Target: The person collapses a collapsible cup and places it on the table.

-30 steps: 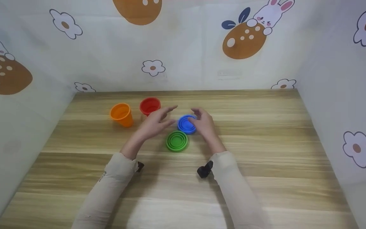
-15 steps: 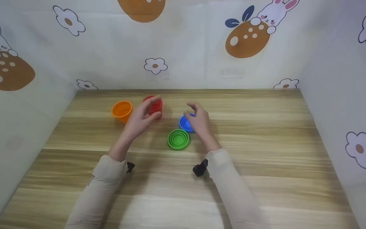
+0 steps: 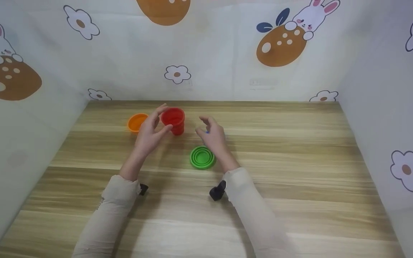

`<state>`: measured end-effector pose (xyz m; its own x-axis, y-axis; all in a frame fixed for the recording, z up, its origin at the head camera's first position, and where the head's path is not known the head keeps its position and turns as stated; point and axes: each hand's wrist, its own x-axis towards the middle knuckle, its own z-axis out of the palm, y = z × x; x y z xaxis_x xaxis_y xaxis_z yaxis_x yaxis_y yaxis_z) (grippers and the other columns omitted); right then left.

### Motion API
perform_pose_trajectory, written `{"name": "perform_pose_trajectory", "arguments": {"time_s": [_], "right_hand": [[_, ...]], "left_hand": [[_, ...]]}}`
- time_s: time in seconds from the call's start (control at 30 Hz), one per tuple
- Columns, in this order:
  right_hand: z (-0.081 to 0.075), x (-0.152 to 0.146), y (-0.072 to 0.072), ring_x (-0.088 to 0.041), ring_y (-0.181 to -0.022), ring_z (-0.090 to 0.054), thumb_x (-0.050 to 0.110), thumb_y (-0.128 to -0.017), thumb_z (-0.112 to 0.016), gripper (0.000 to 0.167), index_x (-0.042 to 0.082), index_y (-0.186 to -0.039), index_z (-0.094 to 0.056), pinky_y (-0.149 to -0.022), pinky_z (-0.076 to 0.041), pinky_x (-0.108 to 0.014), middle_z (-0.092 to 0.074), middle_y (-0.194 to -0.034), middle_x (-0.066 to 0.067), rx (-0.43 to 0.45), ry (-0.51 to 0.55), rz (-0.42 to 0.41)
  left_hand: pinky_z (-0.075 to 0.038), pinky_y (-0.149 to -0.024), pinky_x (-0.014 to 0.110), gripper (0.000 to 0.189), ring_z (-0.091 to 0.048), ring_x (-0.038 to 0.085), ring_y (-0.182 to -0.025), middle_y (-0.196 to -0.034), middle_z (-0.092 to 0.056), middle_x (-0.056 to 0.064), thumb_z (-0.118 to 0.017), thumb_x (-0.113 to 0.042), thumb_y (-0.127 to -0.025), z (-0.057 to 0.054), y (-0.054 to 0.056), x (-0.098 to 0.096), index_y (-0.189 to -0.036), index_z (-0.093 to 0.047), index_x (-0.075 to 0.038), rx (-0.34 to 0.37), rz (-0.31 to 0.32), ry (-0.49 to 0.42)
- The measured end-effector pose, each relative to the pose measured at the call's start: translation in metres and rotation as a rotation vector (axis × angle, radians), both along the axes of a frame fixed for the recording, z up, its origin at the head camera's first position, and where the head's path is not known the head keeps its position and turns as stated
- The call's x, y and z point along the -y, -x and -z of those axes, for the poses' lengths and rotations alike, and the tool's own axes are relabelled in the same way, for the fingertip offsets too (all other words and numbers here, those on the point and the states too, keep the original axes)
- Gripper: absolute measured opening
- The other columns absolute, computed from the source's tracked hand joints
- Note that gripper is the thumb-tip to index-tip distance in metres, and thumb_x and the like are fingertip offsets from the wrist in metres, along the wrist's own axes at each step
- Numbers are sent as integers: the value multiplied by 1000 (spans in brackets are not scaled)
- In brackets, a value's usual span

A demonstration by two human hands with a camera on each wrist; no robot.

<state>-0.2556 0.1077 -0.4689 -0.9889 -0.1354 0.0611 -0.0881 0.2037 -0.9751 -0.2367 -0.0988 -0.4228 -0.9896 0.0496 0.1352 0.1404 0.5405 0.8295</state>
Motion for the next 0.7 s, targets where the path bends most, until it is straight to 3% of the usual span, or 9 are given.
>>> {"name": "perform_pose_trajectory", "arguments": {"time_s": [0.4,0.57,0.7], "right_hand": [[6,17,-4,-39,-145,-38,4,-96,-60,58,-7,-147,-36,-120,-35,-46,-39,-154,-27,14,104,-135],[10,24,-5,-42,-147,-33,2,-98,-56,64,-8,-152,-24,-119,-35,-49,-31,-158,-28,31,137,-238],[7,28,-7,-37,-149,-33,4,-99,-56,64,-3,-154,-23,-120,-34,-47,-31,-161,-22,49,123,-289]], "left_hand": [[-32,-123,42,69,-32,23,-150,-164,-31,1,-71,-14,-92,18,10,-1,-152,-38,-18,67,-62,-21],[-31,-123,43,68,-29,27,-151,-165,-26,5,-71,-10,-91,22,11,-2,-151,-39,-14,25,-64,-29],[-28,-124,45,67,-27,29,-152,-166,-21,8,-70,-6,-91,24,14,-3,-150,-40,-13,0,-66,-11]]}}
